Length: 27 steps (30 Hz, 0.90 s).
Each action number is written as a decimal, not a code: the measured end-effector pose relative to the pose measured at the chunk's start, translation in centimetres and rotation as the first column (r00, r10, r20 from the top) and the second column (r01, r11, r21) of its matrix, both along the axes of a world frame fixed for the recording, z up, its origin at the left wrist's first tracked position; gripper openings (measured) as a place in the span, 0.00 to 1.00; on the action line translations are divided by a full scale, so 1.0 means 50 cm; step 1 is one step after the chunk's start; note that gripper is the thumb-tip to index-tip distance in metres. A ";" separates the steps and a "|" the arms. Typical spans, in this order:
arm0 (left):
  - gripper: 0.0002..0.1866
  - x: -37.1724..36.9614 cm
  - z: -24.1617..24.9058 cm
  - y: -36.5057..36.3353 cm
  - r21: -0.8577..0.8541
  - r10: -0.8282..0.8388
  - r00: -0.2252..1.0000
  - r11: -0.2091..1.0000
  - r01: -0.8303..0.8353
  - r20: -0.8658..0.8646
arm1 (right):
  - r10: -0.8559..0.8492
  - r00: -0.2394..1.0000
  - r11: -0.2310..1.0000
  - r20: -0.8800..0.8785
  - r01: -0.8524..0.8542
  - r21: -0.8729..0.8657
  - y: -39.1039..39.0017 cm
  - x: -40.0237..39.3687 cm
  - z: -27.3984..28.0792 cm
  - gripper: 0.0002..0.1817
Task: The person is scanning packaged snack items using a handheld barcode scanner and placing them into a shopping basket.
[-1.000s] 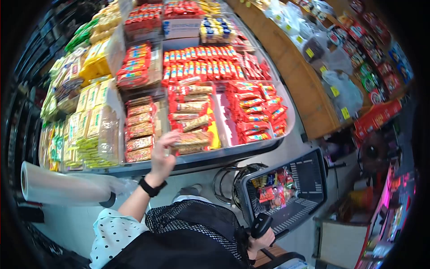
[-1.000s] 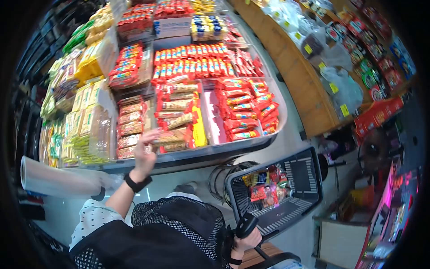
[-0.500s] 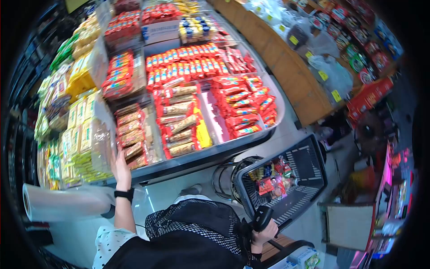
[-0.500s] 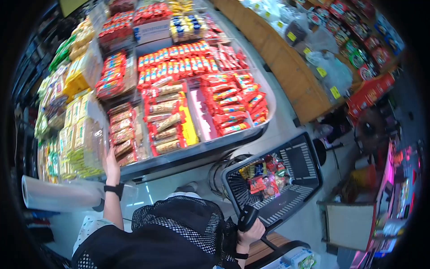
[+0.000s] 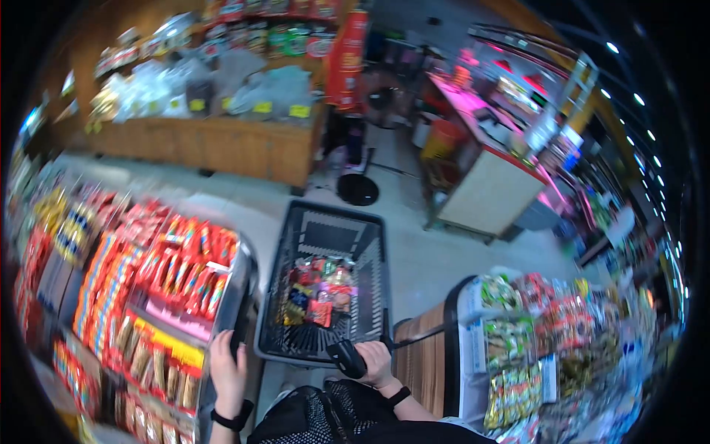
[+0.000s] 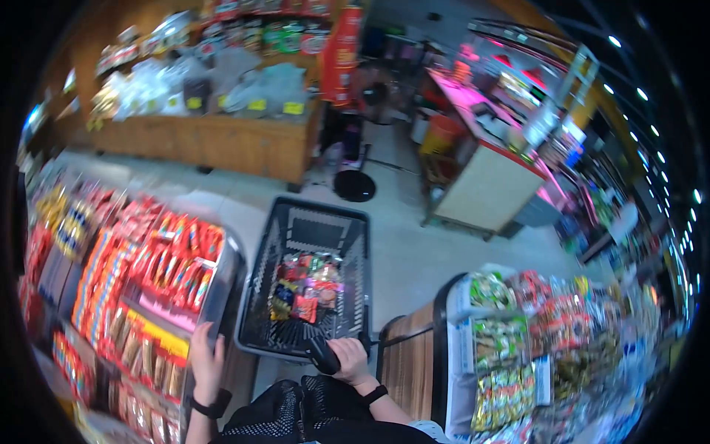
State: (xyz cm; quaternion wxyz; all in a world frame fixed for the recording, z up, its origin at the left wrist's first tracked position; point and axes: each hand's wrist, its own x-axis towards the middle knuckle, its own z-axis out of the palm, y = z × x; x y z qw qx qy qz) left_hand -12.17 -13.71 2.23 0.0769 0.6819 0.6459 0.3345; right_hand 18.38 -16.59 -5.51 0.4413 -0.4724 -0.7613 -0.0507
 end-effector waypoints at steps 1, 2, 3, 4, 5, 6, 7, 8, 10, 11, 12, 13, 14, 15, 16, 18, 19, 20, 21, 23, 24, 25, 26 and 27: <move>0.20 0.024 -0.021 0.027 -0.002 -0.063 0.998 0.998 0.063 -0.027 | -0.027 0.999 0.999 -0.037 0.028 0.018 -0.003 0.002 -0.006 0.28; 0.21 0.042 -0.045 0.054 -0.003 -0.118 0.992 0.993 0.118 -0.054 | -0.077 0.996 0.997 -0.042 0.078 0.029 -0.008 0.008 -0.009 0.28; 0.24 0.052 -0.074 0.082 -0.040 -0.136 0.989 0.990 0.133 -0.052 | -0.184 0.976 0.983 -0.118 0.181 -0.036 -0.015 0.013 -0.013 0.27; 0.26 0.063 -0.084 0.101 -0.075 -0.133 0.986 0.989 0.126 -0.104 | -0.286 0.939 0.957 -0.189 0.269 -0.112 -0.023 0.013 -0.008 0.27; 0.27 0.070 -0.100 0.120 -0.156 -0.131 0.988 0.981 0.116 -0.085 | -0.421 0.856 0.904 -0.298 0.370 -0.215 -0.032 0.010 -0.003 0.26; 0.29 0.072 -0.117 0.139 -0.234 -0.121 0.990 0.967 0.101 -0.071 | -0.433 0.813 0.901 -0.389 0.399 -0.169 -0.045 0.021 0.008 0.25; 0.31 0.073 -0.126 0.155 -0.286 -0.128 0.988 0.953 0.100 -0.081 | -0.519 0.713 0.853 -0.472 0.465 -0.235 -0.053 0.031 -0.002 0.22; 0.30 0.077 -0.133 0.163 -0.318 -0.108 0.989 0.946 0.070 -0.103 | -0.548 0.538 0.821 -0.641 0.495 -0.286 -0.049 0.035 -0.014 0.20; 0.27 0.076 -0.150 0.171 -0.265 -0.096 0.990 0.962 0.064 -0.108 | -0.671 0.399 0.685 -0.625 0.657 -0.316 -0.042 0.064 -0.051 0.19; 0.27 0.075 -0.157 0.171 -0.245 -0.085 0.989 0.968 0.054 -0.117 | -0.671 0.386 0.673 -0.633 0.675 -0.302 -0.035 0.070 -0.067 0.19; 0.26 0.072 -0.160 0.167 -0.230 -0.076 0.989 0.972 0.046 -0.123 | -0.763 0.352 0.602 -0.542 0.692 -0.398 -0.031 0.075 -0.069 0.19; 0.26 0.066 -0.161 0.163 -0.234 -0.082 0.992 0.971 0.058 -0.096 | -0.844 0.312 0.514 -0.437 0.705 -0.489 -0.034 0.079 -0.072 0.19; 0.25 0.057 -0.178 0.162 -0.219 -0.081 0.992 0.974 0.058 -0.098 | -0.798 0.360 0.591 -0.483 0.622 -0.513 -0.026 0.087 -0.100 0.18; 0.25 0.054 -0.181 0.163 -0.236 -0.074 0.995 0.970 0.055 -0.072 | -0.799 0.349 0.591 -0.489 0.604 -0.535 -0.021 0.073 -0.089 0.18; 0.25 0.053 -0.180 0.163 -0.257 -0.070 0.996 0.965 0.055 -0.048 | -0.802 0.334 0.589 -0.496 0.585 -0.558 -0.009 0.052 -0.076 0.18; 0.25 0.053 -0.181 0.164 -0.252 -0.065 0.997 0.966 0.053 -0.041 | -0.798 0.333 0.594 -0.502 0.577 -0.561 0.014 0.021 -0.094 0.18; 0.24 0.048 -0.189 0.166 -0.215 -0.072 0.997 0.975 0.062 -0.039 | -0.795 0.360 0.598 -0.489 0.599 -0.532 0.014 0.011 -0.072 0.18; 0.24 0.040 -0.199 0.167 -0.176 -0.077 0.996 0.982 0.069 -0.038 | -0.790 0.388 0.606 -0.475 0.617 -0.502 0.017 0.003 -0.039 0.18; 0.24 0.033 -0.204 0.164 -0.183 -0.105 0.994 0.979 0.095 -0.042 | -0.769 0.375 0.625 -0.518 0.610 -0.487 0.019 -0.003 -0.020 0.18; 0.23 0.020 -0.190 0.155 -0.312 -0.089 0.989 0.949 0.048 -0.117 | -0.795 0.375 0.594 -0.477 0.637 -0.490 0.018 -0.005 -0.030 0.19; 0.23 0.032 -0.160 0.145 -0.446 -0.051 0.986 0.895 -0.025 -0.157 | -0.809 0.396 0.581 -0.435 0.651 -0.488 0.021 -0.001 -0.034 0.20; 0.25 0.033 -0.135 0.122 -0.370 -0.111 0.981 0.928 0.044 -0.161 | -0.853 0.394 0.519 -0.342 0.702 -0.488 0.018 -0.001 -0.027 0.23; 0.27 0.036 -0.124 0.101 -0.295 -0.168 0.972 0.949 0.113 -0.166 | -0.863 0.381 0.503 -0.332 0.716 -0.484 0.018 0.009 -0.032 0.23; 0.26 0.040 -0.137 0.088 -0.224 -0.174 0.965 0.966 0.129 -0.194 | -0.854 0.413 0.521 -0.316 0.677 -0.520 0.015 0.020 -0.041 0.24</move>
